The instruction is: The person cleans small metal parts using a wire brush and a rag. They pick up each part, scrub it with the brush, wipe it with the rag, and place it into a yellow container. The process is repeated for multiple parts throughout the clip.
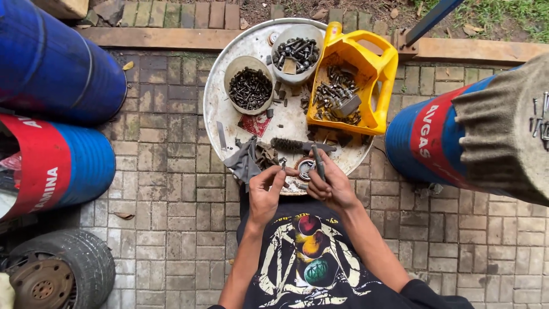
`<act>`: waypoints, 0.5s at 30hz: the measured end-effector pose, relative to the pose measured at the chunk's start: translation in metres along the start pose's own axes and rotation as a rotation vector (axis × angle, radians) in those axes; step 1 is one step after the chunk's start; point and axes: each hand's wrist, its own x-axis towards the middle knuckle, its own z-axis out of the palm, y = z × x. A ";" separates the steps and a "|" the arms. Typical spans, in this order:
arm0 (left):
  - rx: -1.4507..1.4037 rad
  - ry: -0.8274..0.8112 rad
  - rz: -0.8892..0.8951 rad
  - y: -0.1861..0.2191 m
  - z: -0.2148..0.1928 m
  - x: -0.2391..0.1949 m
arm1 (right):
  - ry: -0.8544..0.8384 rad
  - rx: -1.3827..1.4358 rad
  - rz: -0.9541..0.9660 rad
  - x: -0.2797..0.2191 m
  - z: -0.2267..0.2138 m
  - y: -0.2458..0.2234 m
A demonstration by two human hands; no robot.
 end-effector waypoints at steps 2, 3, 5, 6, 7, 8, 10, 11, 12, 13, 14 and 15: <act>0.034 -0.029 -0.003 -0.010 -0.003 0.000 | 0.004 0.001 -0.045 -0.002 0.006 0.000; 0.067 -0.051 -0.020 -0.015 -0.004 -0.002 | 0.020 0.007 -0.081 -0.006 0.010 0.001; 0.091 -0.064 -0.019 -0.015 -0.003 0.004 | 0.070 -0.055 -0.111 -0.004 0.016 -0.004; 0.116 -0.074 -0.017 -0.015 -0.003 0.004 | 0.118 -0.116 -0.137 -0.006 0.020 -0.005; 0.114 -0.074 -0.018 -0.013 -0.003 0.004 | 0.120 -0.117 -0.135 -0.010 0.016 -0.003; 0.127 -0.084 -0.022 -0.009 -0.002 0.004 | 0.142 -0.186 -0.158 -0.015 0.013 -0.001; 0.138 -0.100 -0.004 -0.009 -0.002 0.014 | 0.149 -0.267 -0.192 -0.013 0.007 -0.003; 0.139 -0.113 -0.005 -0.011 -0.004 0.015 | 0.172 -0.371 -0.238 -0.015 0.007 0.000; 0.141 -0.125 -0.005 -0.014 -0.004 0.016 | 0.194 -0.475 -0.285 -0.018 0.005 0.002; 0.139 -0.132 -0.010 -0.012 -0.004 0.018 | 0.202 -0.475 -0.288 -0.019 0.006 0.004; 0.143 -0.143 -0.002 -0.010 -0.004 0.021 | 0.211 -0.541 -0.305 -0.020 0.006 0.006; 0.145 -0.155 0.008 -0.007 -0.002 0.024 | 0.219 -0.610 -0.323 -0.021 0.007 0.006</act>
